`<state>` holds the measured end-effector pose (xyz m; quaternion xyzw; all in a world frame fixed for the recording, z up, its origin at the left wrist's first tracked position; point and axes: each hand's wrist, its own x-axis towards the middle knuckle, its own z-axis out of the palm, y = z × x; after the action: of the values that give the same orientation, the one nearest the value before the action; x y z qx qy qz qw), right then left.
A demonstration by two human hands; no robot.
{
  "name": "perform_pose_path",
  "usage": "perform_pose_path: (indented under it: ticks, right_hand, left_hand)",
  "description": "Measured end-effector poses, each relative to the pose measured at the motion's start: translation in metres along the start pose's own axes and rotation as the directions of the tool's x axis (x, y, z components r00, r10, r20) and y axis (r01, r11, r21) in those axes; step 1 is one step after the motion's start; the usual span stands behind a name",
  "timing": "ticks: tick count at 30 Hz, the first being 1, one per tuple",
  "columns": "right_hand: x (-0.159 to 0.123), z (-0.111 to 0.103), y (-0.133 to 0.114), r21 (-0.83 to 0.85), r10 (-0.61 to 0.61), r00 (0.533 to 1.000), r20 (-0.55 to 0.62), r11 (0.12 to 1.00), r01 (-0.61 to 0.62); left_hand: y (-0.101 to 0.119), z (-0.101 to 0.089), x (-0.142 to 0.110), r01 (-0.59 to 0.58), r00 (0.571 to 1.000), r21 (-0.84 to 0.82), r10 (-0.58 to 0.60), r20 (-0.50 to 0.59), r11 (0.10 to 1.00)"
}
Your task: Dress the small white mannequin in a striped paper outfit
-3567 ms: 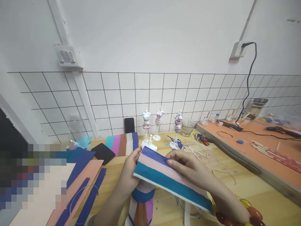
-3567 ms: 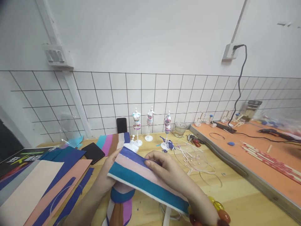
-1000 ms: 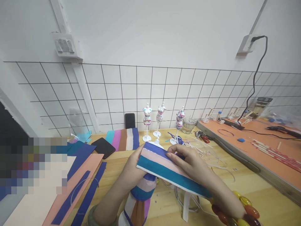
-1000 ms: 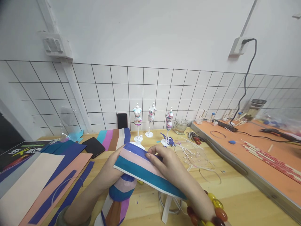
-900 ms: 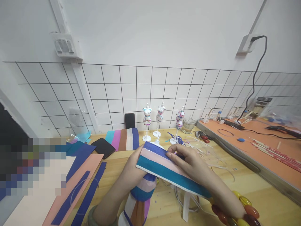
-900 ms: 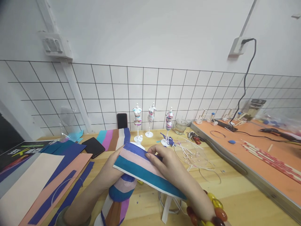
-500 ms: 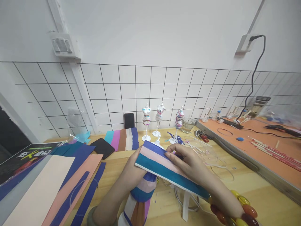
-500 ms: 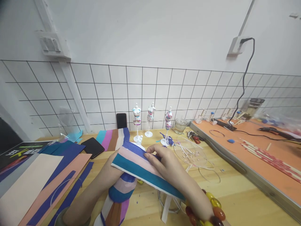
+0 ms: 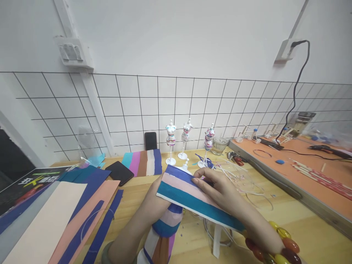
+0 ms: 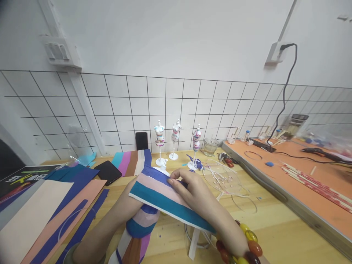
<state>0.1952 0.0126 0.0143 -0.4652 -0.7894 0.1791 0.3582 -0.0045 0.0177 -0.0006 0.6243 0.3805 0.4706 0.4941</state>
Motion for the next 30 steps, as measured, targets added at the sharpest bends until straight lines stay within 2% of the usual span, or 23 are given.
perform_pose_path:
  ticks: [7,30]
  right_hand:
    - [-0.0002,-0.0003,-0.002,0.012,0.019,1.0,0.003,1.0,-0.019]
    - [0.0007,-0.0008,-0.0033,0.02,0.029,0.999,-0.028,0.999,-0.028]
  left_hand:
    - [0.0014,0.0004,-0.0016,0.017,1.0,0.022,-0.017,0.0,1.0]
    - [0.003,0.0013,-0.0035,0.012,0.996,-0.017,-0.01,0.091,1.0]
